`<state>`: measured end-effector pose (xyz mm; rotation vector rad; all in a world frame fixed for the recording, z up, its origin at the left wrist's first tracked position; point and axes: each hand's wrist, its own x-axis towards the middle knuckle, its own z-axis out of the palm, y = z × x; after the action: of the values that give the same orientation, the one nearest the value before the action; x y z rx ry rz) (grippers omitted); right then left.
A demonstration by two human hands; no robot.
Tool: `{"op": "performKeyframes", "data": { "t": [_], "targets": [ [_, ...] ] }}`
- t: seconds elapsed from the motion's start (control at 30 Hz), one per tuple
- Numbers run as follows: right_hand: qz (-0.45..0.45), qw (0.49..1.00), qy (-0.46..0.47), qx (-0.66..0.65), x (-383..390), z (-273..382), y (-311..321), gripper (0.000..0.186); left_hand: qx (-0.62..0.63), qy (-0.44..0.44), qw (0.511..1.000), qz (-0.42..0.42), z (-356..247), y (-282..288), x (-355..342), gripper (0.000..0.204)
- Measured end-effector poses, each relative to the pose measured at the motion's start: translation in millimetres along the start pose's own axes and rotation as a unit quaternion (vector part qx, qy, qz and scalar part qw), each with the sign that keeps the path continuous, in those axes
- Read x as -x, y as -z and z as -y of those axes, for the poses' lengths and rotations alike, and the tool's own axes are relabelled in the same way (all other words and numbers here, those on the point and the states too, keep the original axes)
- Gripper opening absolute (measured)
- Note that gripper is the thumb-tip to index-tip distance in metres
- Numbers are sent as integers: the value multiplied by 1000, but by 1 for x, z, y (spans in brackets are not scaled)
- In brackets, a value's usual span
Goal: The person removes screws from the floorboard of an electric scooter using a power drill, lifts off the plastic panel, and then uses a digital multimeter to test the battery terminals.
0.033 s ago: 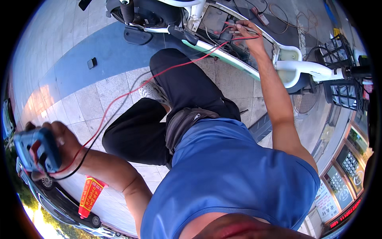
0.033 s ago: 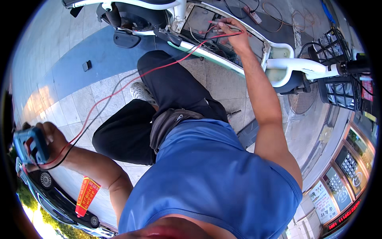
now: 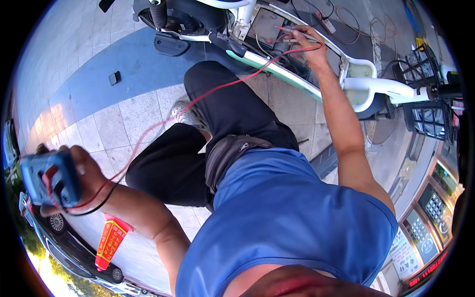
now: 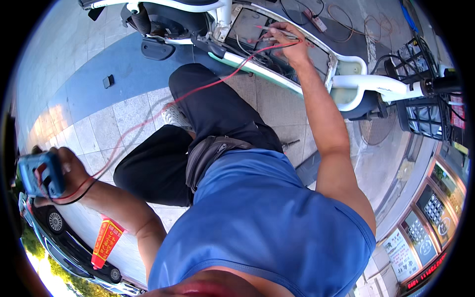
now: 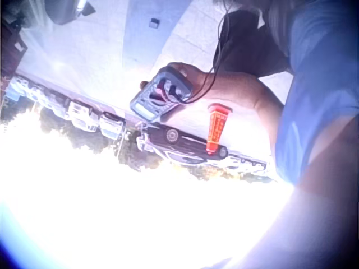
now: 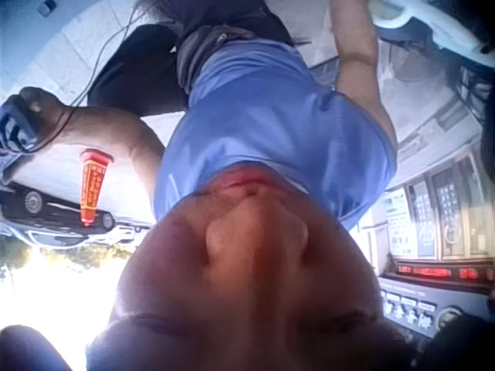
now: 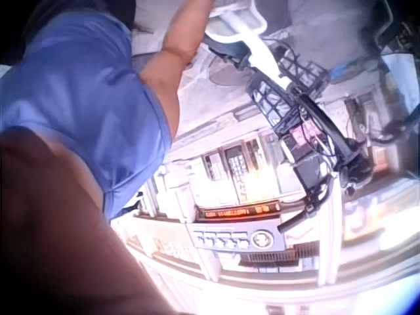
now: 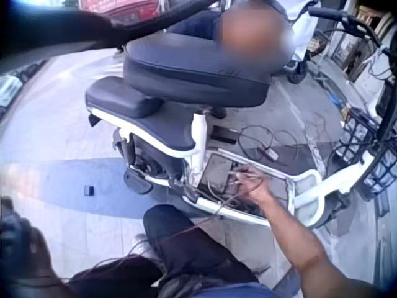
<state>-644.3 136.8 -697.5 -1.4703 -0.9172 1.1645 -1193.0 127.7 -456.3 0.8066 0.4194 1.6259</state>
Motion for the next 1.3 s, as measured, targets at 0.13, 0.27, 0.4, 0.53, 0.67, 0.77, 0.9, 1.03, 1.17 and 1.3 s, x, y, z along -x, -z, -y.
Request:
{"op": "performKeyframes", "data": {
  "t": [0.13, 0.27, 0.4, 0.53, 0.67, 0.77, 0.9, 1.03, 1.17, 1.3],
  "targets": [
    [45, 991, 114, 47, -10, -30, -6, 28, -93, -35, 963, -250, 64, 12, 50, 97],
    [55, 990, 111, 73, -8, -29, 2, 26, 60, 74, 994, -56, 64, 44, 58, 93],
    [69, 976, 174, 108, -21, -41, -4, 21, 166, 173, 966, 96, 81, 8, 33, 86],
    [85, 991, 94, 43, -25, -32, -15, 17, 67, 101, 993, -14, 103, 15, 27, 85],
    [94, 991, 88, 25, -27, -30, -11, 17, 31, 132, 988, 75, 133, 23, 23, 88],
    [87, 989, 106, 52, -27, -27, -10, 17, -123, 95, 988, 2, 142, 9, 33, 87],
    [108, 987, 113, 29, -27, -25, -13, 17, -117, 115, 986, 17, 143, 16, 33, 88],
    [97, 986, 90, 99, -24, -21, -19, 18, -178, 138, 974, -12, 146, 15, 42, 90],
    [90, 987, 90, 97, -26, -22, -14, 20, -81, 149, 984, 50, 147, 12, 46, 91],
    [81, 966, 154, 193, -36, -27, -7, 24, -64, 182, 981, 25, 153, 3, 53, 95]
  ]
}}
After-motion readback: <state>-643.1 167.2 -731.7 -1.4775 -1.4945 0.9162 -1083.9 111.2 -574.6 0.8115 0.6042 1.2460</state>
